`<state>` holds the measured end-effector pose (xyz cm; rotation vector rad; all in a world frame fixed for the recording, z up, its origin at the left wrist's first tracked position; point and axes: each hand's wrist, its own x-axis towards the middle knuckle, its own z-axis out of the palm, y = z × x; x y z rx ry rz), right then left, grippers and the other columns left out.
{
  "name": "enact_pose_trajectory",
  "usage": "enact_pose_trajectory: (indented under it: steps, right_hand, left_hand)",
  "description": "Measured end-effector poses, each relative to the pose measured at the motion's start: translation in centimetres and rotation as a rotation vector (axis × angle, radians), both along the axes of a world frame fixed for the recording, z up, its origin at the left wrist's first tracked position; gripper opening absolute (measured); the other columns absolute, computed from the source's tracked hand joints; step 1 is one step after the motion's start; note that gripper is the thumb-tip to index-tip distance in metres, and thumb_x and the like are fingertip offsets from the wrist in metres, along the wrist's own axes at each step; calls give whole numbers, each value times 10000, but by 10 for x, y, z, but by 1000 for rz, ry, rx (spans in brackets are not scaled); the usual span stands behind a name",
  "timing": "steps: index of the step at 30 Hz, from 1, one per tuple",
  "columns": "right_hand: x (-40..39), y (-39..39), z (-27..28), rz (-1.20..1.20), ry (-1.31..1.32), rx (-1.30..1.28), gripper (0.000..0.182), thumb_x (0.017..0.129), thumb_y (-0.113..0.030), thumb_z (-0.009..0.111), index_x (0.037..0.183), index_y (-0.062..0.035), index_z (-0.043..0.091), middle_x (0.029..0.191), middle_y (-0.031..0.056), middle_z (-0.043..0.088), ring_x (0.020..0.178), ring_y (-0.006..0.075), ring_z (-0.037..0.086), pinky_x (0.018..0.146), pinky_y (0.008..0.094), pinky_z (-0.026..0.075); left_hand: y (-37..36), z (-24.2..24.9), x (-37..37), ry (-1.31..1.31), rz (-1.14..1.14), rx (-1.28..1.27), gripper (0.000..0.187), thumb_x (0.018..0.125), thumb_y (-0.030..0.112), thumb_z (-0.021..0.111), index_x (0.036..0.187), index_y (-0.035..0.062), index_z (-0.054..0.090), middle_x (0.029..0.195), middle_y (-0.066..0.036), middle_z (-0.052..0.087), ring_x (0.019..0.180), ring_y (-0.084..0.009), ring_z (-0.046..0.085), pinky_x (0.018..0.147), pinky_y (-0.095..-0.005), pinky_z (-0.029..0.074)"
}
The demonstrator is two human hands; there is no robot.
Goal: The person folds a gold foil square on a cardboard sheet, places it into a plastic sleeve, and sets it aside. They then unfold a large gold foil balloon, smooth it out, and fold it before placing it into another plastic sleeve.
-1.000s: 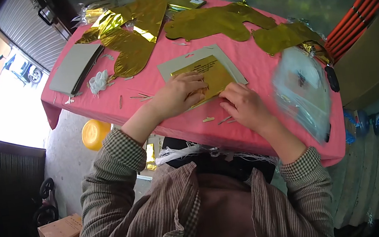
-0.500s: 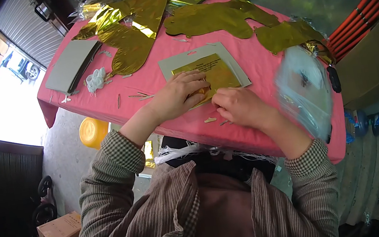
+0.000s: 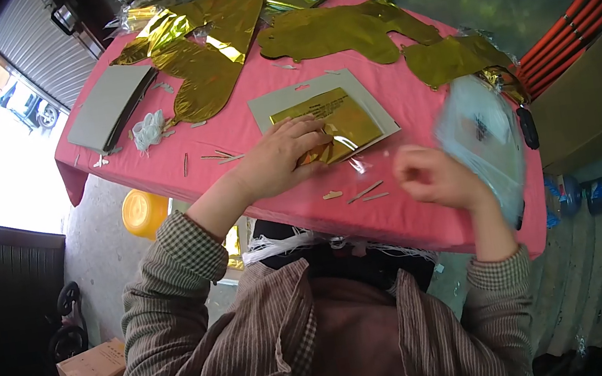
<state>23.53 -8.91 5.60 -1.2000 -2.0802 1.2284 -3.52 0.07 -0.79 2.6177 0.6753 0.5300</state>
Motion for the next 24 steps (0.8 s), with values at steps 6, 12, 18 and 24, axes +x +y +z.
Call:
enact_pose_trajectory:
  steps: [6,12,18,24]
  right_hand:
    - [96,-67,30,-286,276,191,167,675,-123,622,670,-53,470,835,57,529,781,204,504,772,339,416]
    - [75,-95,40,-63,382,-181,239,673,-47,688,590,-46,464,557,37,509,560,183,496,598,301,434]
    - [56,-83,15,-78,-263,-364,238,679,-52,711,631,-27,480,538,-1,401,517,97,424,494,259,348]
    - [36,-75,12,-240,-185,-81,177,702,-75,701,779,-5,558,782,49,533,705,157,537,641,282,431]
  left_hand:
    - [0,2,1,-42,-4,0,368,812,242,619,1135,76,554,1278,-139,480,1249,-303,399,1054,-421,294]
    - [3,6,-1,-247,-48,12,155,766,116,659,875,45,576,1167,-131,551,1125,-290,506,929,-397,411]
    - [-12,28,-21,-80,283,-445,89,750,31,653,763,18,566,904,-81,606,879,-225,579,724,-326,472]
    - [-32,25,-30,-138,245,6,146,776,127,659,844,20,586,862,-102,578,825,-273,561,723,-351,466]
